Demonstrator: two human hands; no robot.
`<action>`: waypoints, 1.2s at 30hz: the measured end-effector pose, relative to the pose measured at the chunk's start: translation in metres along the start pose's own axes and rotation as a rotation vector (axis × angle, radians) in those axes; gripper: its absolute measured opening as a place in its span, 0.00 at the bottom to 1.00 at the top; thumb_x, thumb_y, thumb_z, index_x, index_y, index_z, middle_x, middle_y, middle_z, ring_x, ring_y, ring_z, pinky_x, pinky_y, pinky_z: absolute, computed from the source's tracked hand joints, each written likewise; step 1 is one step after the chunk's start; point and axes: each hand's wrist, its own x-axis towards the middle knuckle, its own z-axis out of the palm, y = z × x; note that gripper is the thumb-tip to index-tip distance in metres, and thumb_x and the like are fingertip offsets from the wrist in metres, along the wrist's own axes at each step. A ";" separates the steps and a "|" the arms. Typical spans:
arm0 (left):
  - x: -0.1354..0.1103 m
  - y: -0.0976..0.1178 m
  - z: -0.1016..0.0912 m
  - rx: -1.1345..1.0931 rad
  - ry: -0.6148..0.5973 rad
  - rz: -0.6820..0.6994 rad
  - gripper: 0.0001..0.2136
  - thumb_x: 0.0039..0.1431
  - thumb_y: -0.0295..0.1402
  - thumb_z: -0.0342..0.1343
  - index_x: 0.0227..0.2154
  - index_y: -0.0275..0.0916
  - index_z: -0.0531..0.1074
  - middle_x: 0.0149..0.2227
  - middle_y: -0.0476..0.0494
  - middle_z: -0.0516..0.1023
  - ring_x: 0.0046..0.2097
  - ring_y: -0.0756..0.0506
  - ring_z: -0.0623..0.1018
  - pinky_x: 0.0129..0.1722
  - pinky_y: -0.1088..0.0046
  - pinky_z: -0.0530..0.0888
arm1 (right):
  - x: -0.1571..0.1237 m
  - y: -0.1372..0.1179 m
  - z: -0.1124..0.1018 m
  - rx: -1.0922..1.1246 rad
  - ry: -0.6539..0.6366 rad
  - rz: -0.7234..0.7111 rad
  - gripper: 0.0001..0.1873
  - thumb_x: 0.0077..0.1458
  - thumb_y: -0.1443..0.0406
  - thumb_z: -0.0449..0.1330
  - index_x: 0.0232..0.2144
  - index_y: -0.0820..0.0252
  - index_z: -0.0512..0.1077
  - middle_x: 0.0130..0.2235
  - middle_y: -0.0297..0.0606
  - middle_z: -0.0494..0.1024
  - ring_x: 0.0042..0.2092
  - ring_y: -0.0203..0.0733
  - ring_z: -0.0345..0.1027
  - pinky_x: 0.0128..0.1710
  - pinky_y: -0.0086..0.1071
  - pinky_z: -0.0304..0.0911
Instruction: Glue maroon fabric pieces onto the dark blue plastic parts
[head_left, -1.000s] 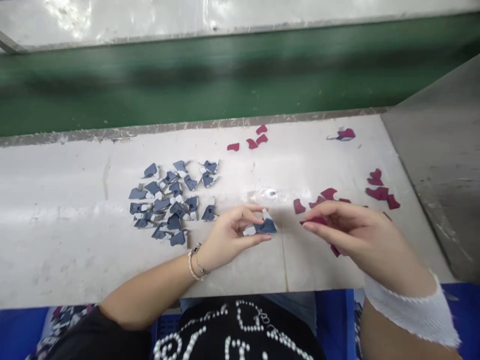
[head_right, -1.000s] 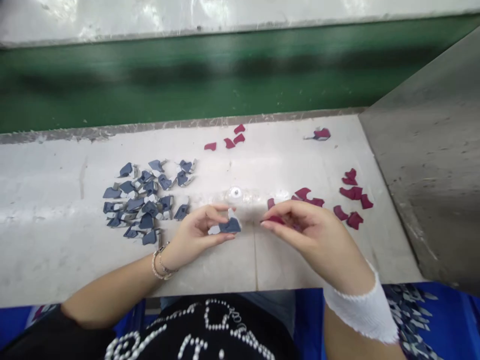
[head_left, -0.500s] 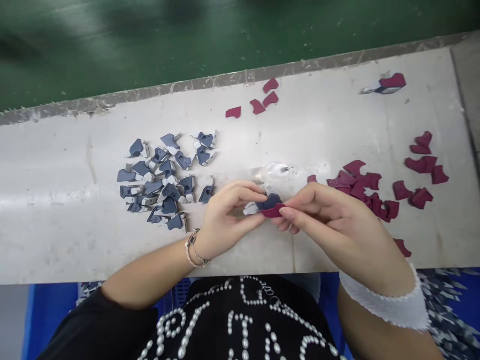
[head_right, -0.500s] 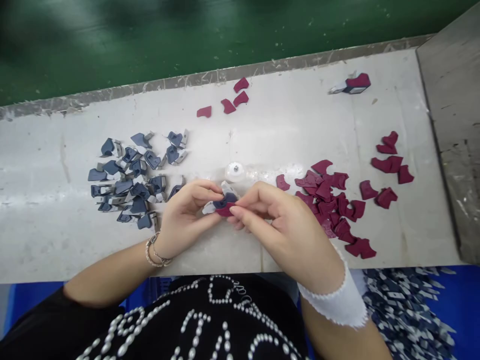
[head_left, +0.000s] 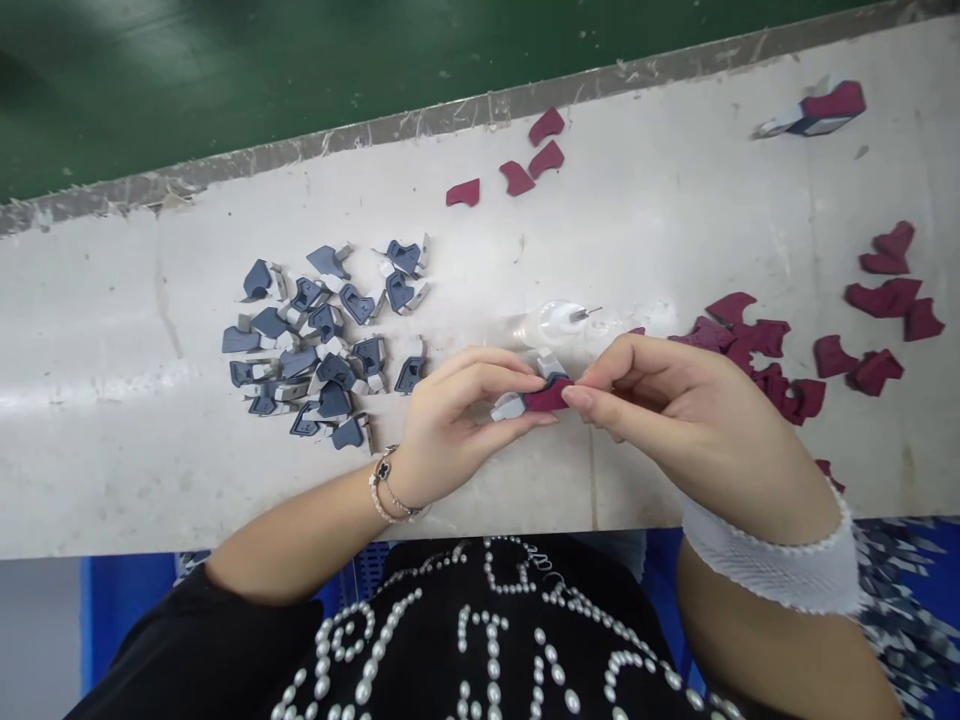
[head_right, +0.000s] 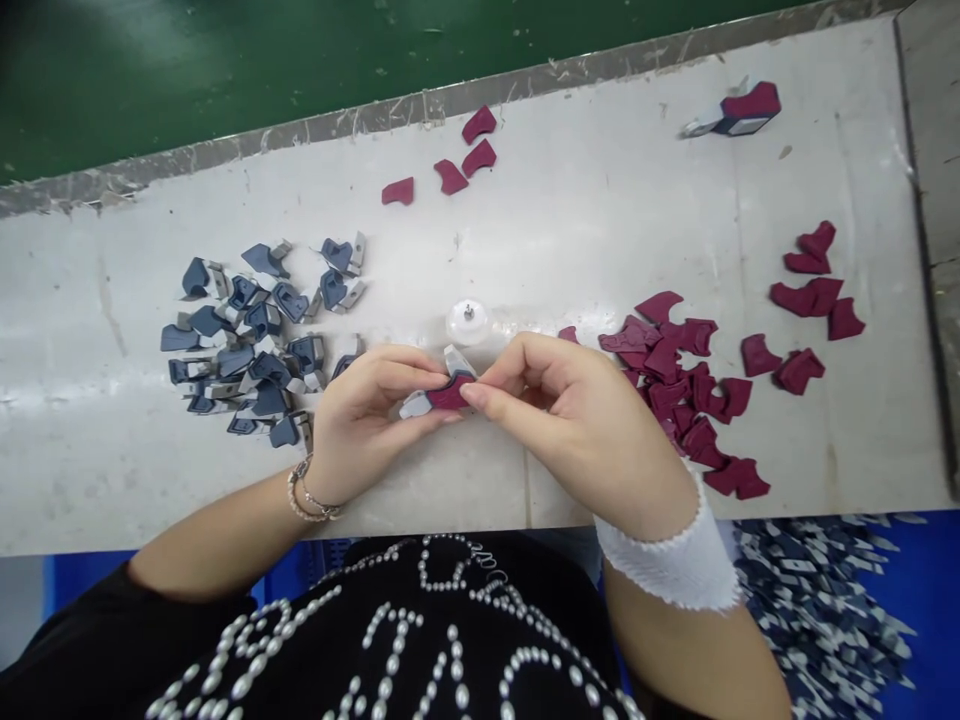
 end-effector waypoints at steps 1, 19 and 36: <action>0.000 0.000 0.000 0.007 0.000 0.007 0.15 0.48 0.25 0.70 0.41 0.36 0.77 0.41 0.43 0.80 0.43 0.49 0.80 0.44 0.72 0.80 | 0.000 0.001 0.000 0.003 -0.008 0.010 0.12 0.54 0.58 0.68 0.27 0.59 0.73 0.27 0.30 0.74 0.28 0.28 0.65 0.26 0.18 0.61; 0.006 0.003 -0.003 -0.045 -0.057 0.147 0.17 0.45 0.26 0.72 0.39 0.37 0.77 0.38 0.44 0.81 0.41 0.49 0.81 0.43 0.73 0.82 | -0.002 0.001 -0.006 0.020 -0.188 -0.077 0.06 0.61 0.60 0.62 0.34 0.55 0.75 0.32 0.28 0.73 0.33 0.26 0.65 0.33 0.18 0.62; 0.003 0.004 -0.007 -0.034 0.000 0.122 0.17 0.49 0.31 0.71 0.43 0.45 0.78 0.40 0.48 0.83 0.41 0.48 0.82 0.41 0.71 0.83 | -0.012 -0.003 0.005 -0.136 -0.103 -0.188 0.12 0.66 0.57 0.55 0.46 0.56 0.70 0.39 0.33 0.75 0.39 0.31 0.69 0.37 0.24 0.66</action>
